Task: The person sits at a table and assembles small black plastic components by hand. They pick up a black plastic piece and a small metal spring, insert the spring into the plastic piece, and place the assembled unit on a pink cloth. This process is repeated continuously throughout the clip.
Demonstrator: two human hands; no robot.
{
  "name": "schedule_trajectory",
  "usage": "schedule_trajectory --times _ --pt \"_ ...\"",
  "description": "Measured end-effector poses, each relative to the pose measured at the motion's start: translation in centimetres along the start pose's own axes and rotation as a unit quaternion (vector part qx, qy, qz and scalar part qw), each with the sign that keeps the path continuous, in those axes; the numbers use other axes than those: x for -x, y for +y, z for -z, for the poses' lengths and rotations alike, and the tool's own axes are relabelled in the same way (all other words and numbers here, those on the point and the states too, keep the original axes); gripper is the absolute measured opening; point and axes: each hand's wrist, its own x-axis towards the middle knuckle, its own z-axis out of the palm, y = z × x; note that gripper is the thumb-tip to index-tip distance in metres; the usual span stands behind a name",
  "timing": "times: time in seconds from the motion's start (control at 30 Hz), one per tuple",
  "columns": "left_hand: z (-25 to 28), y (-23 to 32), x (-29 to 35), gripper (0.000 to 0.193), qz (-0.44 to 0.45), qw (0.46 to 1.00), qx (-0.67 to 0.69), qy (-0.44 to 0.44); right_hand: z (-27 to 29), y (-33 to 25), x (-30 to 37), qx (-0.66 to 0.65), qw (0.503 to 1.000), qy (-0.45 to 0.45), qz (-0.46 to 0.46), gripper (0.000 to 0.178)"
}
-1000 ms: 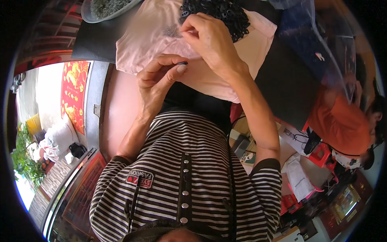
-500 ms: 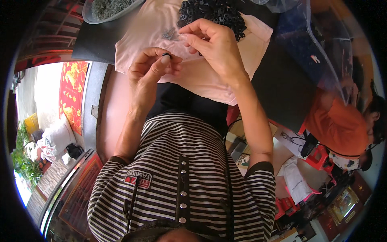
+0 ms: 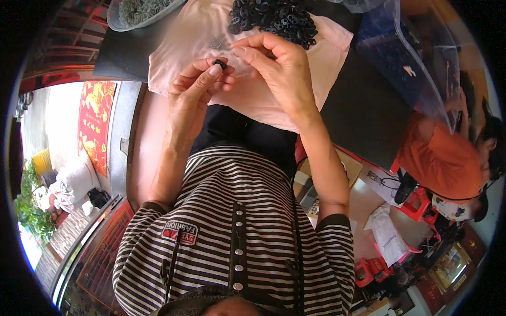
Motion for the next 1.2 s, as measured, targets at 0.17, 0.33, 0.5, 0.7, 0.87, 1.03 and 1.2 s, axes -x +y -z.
schedule_trajectory --times 0.17,0.33,0.5,0.7,0.87,1.03,1.2 --pt "0.0 0.0 0.3 0.017 -0.025 0.998 -0.047 0.024 -0.5 1.1 -2.0 0.307 0.943 0.047 0.122 0.008" --pt "0.5 0.2 0.5 0.015 -0.043 0.997 -0.061 0.036 -1.0 1.1 -2.5 0.331 0.936 0.044 0.106 0.009" --pt "1.1 0.3 -0.1 0.016 -0.104 0.989 -0.100 0.029 -1.2 -0.8 -1.9 0.083 0.995 -0.012 -0.049 0.015" --pt "0.7 0.5 -0.8 0.018 -0.147 0.974 -0.169 0.036 -1.1 -0.6 -1.8 -0.021 0.995 -0.007 -0.102 0.016" --pt "-0.1 0.6 -1.1 0.016 -0.176 0.952 -0.245 0.050 -1.3 -0.6 -1.3 -0.040 0.995 -0.018 -0.091 0.017" --pt "-0.5 0.6 -1.3 0.014 -0.211 0.926 -0.305 0.068 -1.4 -0.9 -0.8 0.027 0.999 0.003 -0.033 0.014" --pt "0.1 0.6 -1.6 0.012 -0.102 0.969 -0.216 0.059 -1.4 -0.7 -0.3 0.113 0.993 0.024 0.019 0.013"
